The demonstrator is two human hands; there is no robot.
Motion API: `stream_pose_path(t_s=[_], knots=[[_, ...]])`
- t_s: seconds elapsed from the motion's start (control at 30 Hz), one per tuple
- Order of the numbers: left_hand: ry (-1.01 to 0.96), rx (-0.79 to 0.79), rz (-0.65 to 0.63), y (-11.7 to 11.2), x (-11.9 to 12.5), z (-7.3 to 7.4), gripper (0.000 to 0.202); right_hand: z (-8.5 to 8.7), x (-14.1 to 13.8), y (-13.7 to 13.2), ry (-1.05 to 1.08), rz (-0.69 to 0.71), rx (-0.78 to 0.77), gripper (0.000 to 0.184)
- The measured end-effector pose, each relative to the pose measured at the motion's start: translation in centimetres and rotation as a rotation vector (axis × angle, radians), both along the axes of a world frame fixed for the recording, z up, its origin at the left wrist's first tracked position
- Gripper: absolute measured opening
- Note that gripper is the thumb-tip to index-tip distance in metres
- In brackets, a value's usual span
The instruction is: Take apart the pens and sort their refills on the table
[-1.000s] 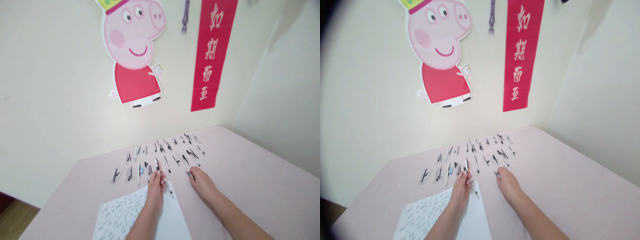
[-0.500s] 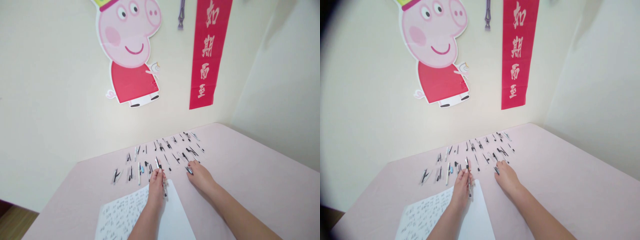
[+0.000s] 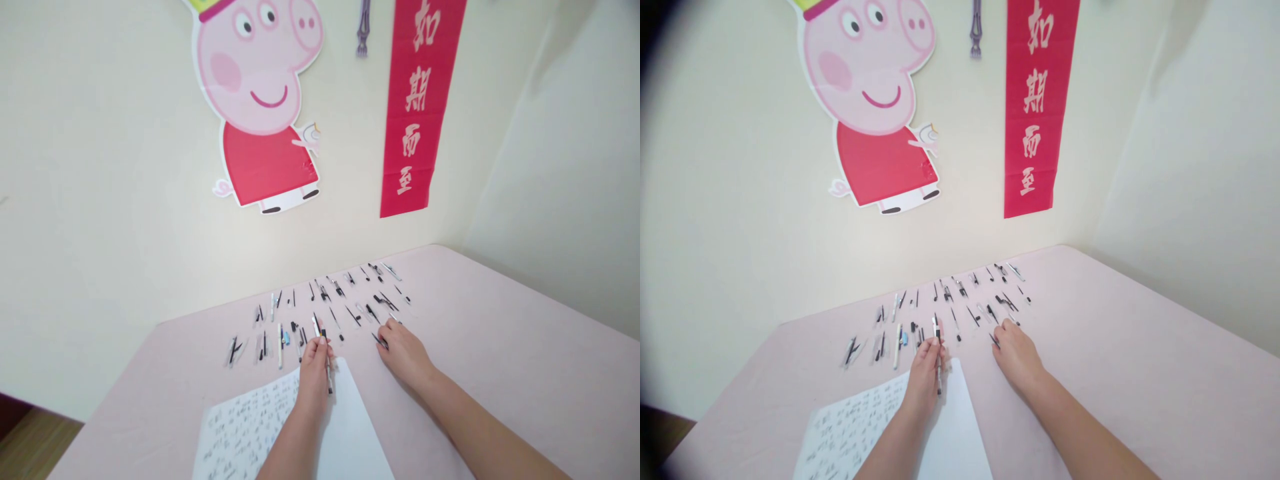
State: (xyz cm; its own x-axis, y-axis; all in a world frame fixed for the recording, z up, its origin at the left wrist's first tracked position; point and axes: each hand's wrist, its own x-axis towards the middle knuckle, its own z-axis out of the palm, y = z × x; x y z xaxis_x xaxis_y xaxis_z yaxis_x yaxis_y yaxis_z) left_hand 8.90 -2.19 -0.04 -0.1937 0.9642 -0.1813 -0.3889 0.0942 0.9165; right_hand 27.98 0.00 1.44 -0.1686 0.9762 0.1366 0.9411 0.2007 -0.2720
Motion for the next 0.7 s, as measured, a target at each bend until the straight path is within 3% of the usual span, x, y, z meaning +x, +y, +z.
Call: stream_pose_path(t_s=[0.27,0.5,0.6,0.7], knots=[[0.040,0.012,-0.018,0.3,-0.2,-0.8,0.037,-0.2,-0.5,0.1,-0.049,-0.043,-0.006,0.012],[0.116,0.018,-0.068,-0.1,-0.1,0.0,0.037,-0.5,-1.0,0.3,-0.056,-0.043,0.020,0.015],[0.113,0.008,-0.082,-0.4,0.1,0.6,0.036,-0.4,-0.7,0.4,0.033,-0.059,0.048,0.016],[0.111,0.018,-0.101,-0.6,0.2,0.8,0.035,-0.3,-0.4,0.7,0.285,-0.067,0.097,0.013]])
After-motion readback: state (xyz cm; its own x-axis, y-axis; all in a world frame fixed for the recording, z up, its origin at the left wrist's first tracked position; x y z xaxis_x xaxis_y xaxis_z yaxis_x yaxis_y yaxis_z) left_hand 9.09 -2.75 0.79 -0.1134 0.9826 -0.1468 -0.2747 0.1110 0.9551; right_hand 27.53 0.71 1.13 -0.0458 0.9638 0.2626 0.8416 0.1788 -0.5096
